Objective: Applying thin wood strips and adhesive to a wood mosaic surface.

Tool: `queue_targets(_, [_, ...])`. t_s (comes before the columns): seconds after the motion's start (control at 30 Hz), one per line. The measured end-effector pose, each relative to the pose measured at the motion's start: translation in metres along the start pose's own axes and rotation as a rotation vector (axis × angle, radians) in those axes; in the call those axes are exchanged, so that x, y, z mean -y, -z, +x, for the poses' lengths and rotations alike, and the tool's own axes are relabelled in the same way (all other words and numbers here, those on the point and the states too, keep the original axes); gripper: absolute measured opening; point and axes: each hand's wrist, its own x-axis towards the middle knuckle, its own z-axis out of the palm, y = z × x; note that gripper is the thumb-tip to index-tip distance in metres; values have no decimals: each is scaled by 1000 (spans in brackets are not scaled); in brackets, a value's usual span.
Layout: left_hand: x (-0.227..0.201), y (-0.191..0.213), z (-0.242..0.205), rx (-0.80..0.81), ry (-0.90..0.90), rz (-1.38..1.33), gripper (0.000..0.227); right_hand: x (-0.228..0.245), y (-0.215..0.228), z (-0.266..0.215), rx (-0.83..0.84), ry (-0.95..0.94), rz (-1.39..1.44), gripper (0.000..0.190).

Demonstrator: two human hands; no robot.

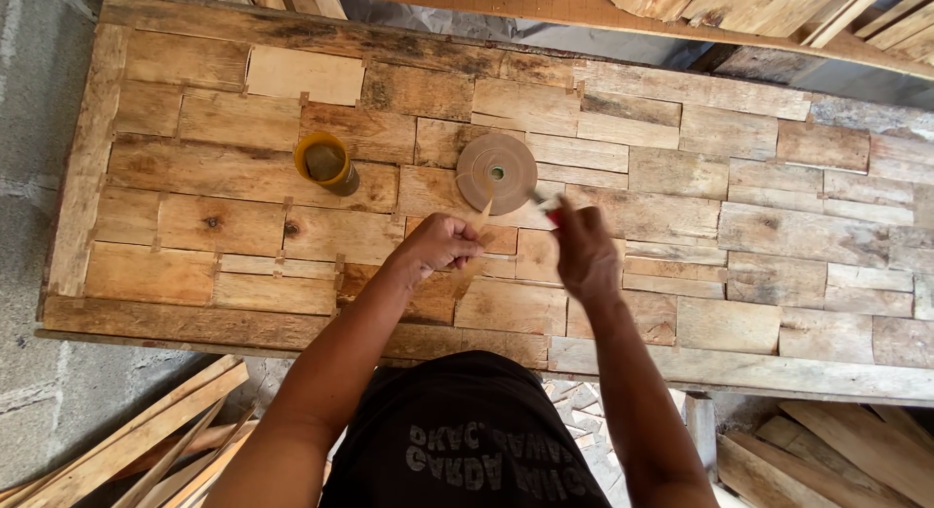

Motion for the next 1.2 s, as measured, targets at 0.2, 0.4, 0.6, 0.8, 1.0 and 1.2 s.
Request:
queue_targets(0.2, [-13,-9,-40,-72,-157,297,82,-39,12,15,-308,-79,217,60])
queue_targets(0.4, [3,-15,-70,-363,-257,427,60,-50,-85,43,138,-143,293,47])
queue_targets(0.6, [29,-2,-116,-571,-458,83,59,-15,-95,88,145,-56,430,103])
queue_targets(0.8, [64,0,-133,-679,-488,-137,53,6,-88,111,364,-50,175,151])
queue_targets(1.0, [63,-5,-140,-717,-471,-153,54,-4,-104,114,448,-30,51,158])
queue_targets(1.2, [49,-6,-145,-774,-447,-248,54,-23,-126,107,406,25,42,148])
